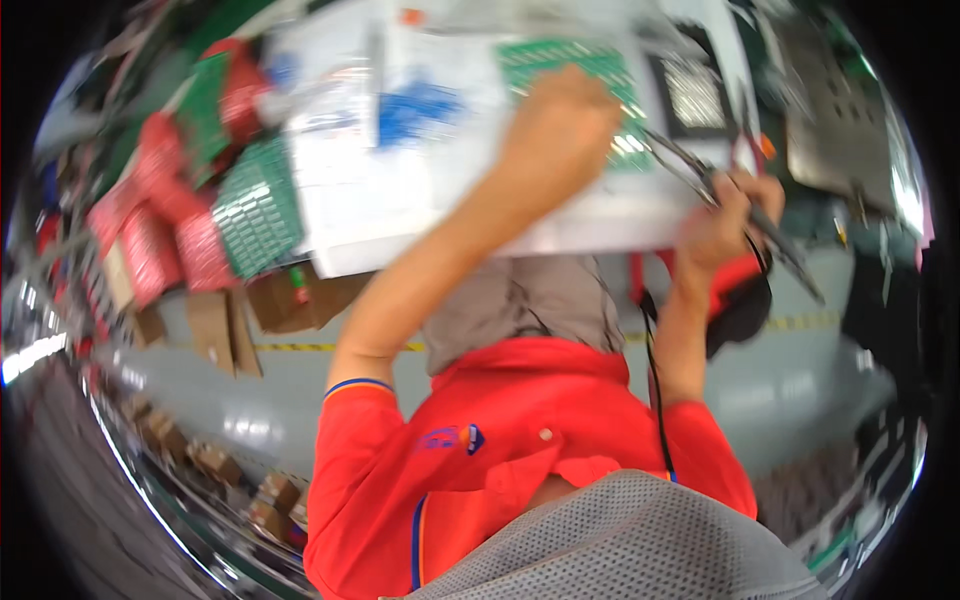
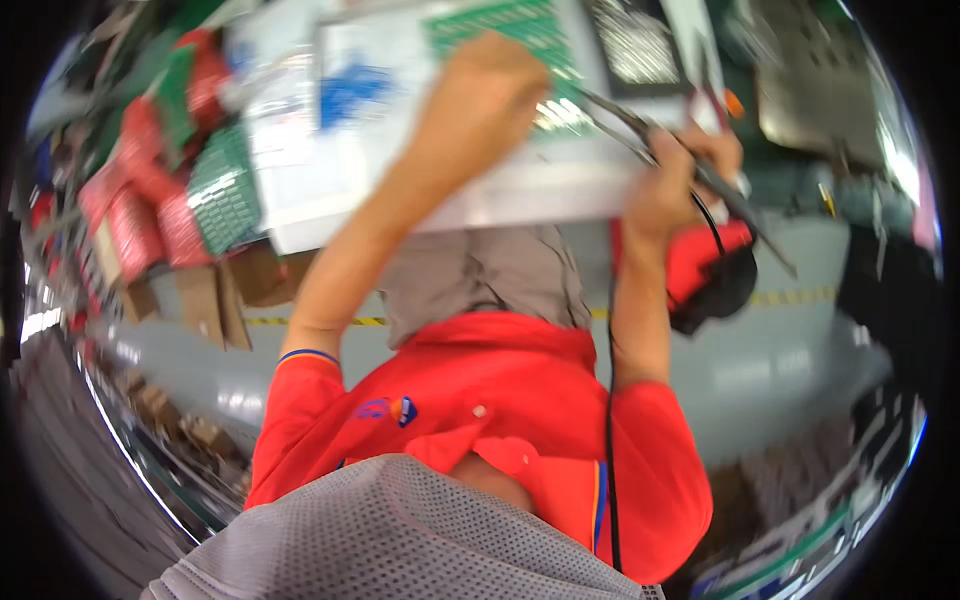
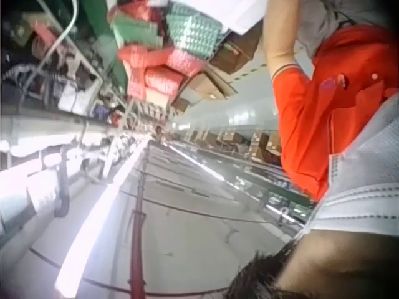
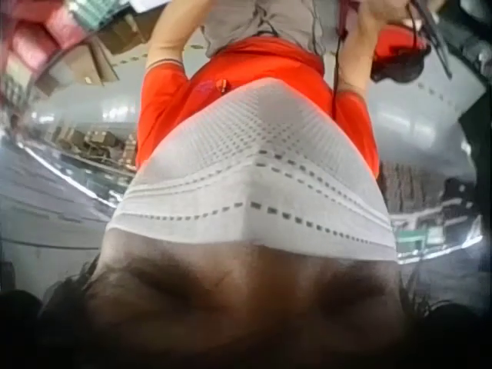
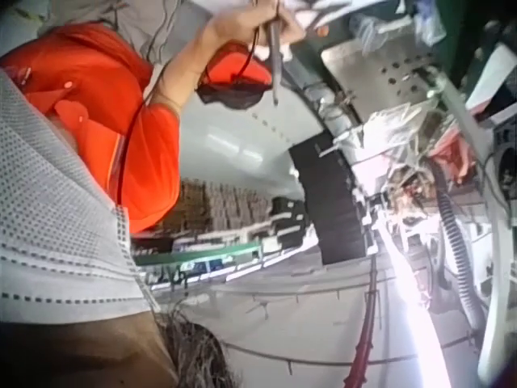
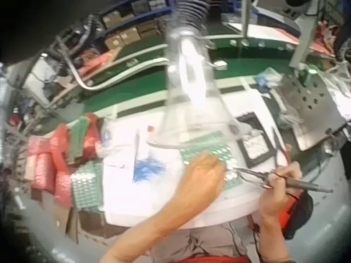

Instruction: Manually assembling and soldering components onto a printed circuit board at a factory workstation.

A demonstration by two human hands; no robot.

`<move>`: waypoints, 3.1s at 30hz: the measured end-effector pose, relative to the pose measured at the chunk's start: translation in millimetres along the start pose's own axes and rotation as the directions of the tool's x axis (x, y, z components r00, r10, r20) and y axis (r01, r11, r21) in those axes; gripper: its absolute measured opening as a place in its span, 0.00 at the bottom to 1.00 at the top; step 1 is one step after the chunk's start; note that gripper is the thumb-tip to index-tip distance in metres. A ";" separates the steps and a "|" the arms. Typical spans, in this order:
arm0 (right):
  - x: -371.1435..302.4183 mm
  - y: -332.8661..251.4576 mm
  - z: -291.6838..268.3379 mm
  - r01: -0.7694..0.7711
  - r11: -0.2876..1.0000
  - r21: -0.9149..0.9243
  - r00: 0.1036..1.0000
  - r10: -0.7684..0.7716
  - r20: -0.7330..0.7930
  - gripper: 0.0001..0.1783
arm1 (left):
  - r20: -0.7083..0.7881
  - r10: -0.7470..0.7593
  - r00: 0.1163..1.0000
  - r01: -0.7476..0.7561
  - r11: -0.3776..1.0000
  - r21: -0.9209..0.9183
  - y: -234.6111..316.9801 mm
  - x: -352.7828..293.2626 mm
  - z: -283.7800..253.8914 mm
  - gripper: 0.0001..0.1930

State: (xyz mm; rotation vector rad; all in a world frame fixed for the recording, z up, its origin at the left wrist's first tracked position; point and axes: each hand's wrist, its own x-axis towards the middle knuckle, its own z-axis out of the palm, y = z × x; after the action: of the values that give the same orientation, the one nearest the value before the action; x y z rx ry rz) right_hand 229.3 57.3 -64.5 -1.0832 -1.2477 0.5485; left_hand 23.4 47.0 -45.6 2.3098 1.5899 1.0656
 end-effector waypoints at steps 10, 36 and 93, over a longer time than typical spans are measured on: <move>-3.1 8.3 -10.3 -0.027 0.969 0.244 0.995 0.049 -0.088 0.06 | -0.060 -0.014 0.998 0.010 0.998 -0.058 3.7 -5.2 18.3 0.03; 2.6 -0.9 -0.7 -0.156 0.936 0.315 0.987 0.137 0.084 0.09 | -0.088 -0.042 0.995 0.028 0.987 -0.158 8.6 2.8 5.4 0.03; 3.3 8.1 -1.1 -0.253 0.893 0.372 0.963 0.195 0.187 0.09 | -0.022 -0.041 0.999 0.041 0.999 -0.011 7.3 -8.4 -12.3 0.02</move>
State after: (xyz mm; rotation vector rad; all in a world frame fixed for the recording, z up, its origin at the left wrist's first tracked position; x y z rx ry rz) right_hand 232.9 63.2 -69.9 -0.8583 -1.0781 1.0270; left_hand 19.8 33.4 -37.0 2.2564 1.6287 1.0917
